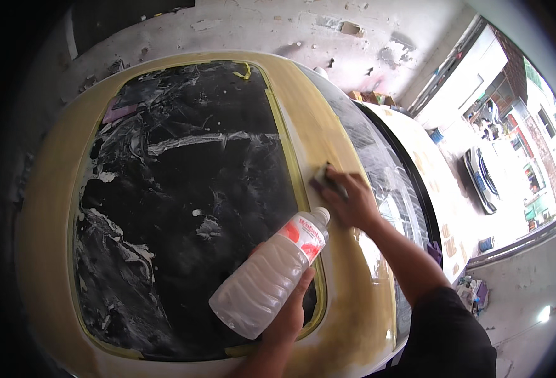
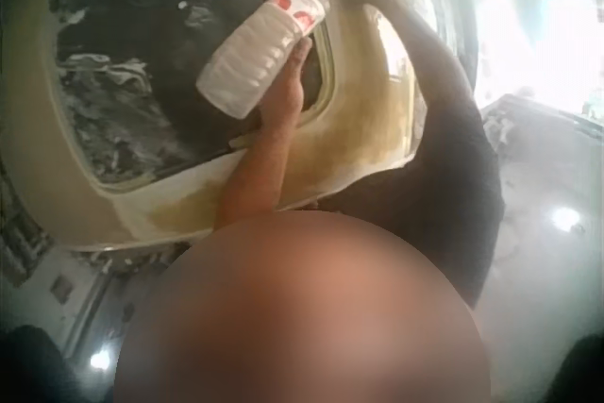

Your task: The person sands the roof of a white car using a sanding block and a liquid from a plastic bottle. They repeatedly pour liquid onto the surface and sand in sections, then switch to a purple sanding pad and continue sanding the same area.

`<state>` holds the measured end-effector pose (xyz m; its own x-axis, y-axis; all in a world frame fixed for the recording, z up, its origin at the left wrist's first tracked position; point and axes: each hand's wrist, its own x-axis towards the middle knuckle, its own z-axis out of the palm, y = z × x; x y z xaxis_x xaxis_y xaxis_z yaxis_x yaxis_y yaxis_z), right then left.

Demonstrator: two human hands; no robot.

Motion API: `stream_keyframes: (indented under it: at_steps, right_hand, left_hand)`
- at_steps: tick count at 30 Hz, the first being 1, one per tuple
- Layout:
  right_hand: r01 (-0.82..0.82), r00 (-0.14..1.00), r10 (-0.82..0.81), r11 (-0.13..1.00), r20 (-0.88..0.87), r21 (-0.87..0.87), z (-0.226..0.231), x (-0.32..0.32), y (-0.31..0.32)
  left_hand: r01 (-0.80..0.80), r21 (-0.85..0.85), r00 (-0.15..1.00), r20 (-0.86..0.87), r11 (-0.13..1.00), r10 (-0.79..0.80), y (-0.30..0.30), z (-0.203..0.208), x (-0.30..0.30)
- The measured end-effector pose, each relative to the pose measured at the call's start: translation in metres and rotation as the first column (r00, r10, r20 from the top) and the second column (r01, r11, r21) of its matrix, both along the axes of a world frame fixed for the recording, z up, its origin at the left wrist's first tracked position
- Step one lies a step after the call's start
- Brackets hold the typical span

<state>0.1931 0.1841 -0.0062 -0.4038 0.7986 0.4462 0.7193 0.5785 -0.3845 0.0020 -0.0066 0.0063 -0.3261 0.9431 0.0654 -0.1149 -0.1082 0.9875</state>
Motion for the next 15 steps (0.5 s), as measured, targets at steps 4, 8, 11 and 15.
stream_keyframes:
  at_steps: [4,8,11,15]
  right_hand:
    - [0.23,0.97,-0.242,0.951,-0.037,-0.208,0.0,-0.029,0.126]
    - [0.232,0.97,-0.241,0.96,-0.043,-0.157,0.0,-0.038,0.174]
    - [0.149,0.983,-0.163,0.977,-0.089,-0.153,-0.004,-0.019,0.109]
    - [-0.017,0.999,0.02,0.997,-0.04,0.08,-0.011,0.022,-0.045]
  left_hand:
    - [-0.046,0.02,0.995,-0.086,0.999,0.047,0.0,-0.001,0.0]
    - [-0.072,0.11,0.993,-0.088,0.991,0.081,0.001,0.005,0.003]
    - [-0.061,0.079,0.998,0.004,0.995,0.061,0.004,0.008,0.001]
    - [-0.033,0.023,0.996,0.08,0.999,0.031,0.002,0.011,0.0]
